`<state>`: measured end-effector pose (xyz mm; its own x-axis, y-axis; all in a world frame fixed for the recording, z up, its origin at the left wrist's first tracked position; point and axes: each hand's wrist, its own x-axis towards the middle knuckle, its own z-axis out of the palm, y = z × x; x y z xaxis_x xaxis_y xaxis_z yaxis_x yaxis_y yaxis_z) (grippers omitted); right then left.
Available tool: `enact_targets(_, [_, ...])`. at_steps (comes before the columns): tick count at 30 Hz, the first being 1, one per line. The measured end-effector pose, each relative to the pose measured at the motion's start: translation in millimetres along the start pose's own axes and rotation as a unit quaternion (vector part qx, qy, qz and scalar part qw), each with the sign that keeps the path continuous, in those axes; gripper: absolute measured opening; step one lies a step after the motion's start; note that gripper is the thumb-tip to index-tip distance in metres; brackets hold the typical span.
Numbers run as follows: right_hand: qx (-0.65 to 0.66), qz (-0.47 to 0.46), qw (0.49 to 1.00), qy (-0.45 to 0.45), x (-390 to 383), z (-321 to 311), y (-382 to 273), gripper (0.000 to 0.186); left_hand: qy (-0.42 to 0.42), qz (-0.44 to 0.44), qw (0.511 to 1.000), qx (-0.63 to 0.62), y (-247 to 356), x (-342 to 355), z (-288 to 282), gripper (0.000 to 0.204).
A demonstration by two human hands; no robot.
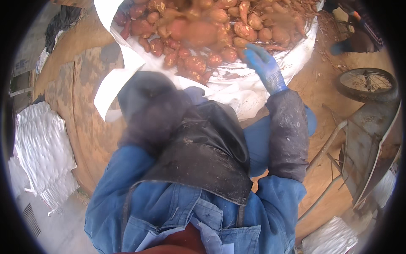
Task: The person picks sweet potatoes from a large white sack and places them into a metal wheelbarrow. The person handles the potatoes one at a time, inspecting them before transferring them.
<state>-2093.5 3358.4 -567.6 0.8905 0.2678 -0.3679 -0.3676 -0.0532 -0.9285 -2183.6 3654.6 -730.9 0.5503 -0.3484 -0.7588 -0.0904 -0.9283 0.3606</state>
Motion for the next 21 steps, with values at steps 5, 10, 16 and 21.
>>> enact_targets(5, [-0.035, -0.032, 0.998, -0.029, 7.0, 19.8, 2.1, 0.048, 0.313, -0.093, 0.899, -0.292, -52.2, 59.1, 6.7, 0.060])
enact_targets(10, [-0.145, 0.029, 0.989, 0.001, -5.9, 8.2, 6.8, 0.051, 0.226, -0.182, 0.939, -0.184, -107.1, 149.2, -9.8, 0.071])
enact_targets(16, [-0.233, -0.010, 0.972, 0.018, -3.1, 5.7, 15.9, 0.054, 0.023, -0.167, 0.984, -0.052, -110.9, 162.2, 9.2, 0.073])
enact_targets(21, [-0.218, -0.019, 0.976, -0.006, 5.1, 14.8, 4.5, 0.057, -0.012, -0.130, 0.991, -0.021, -98.9, 137.3, 18.2, 0.075])
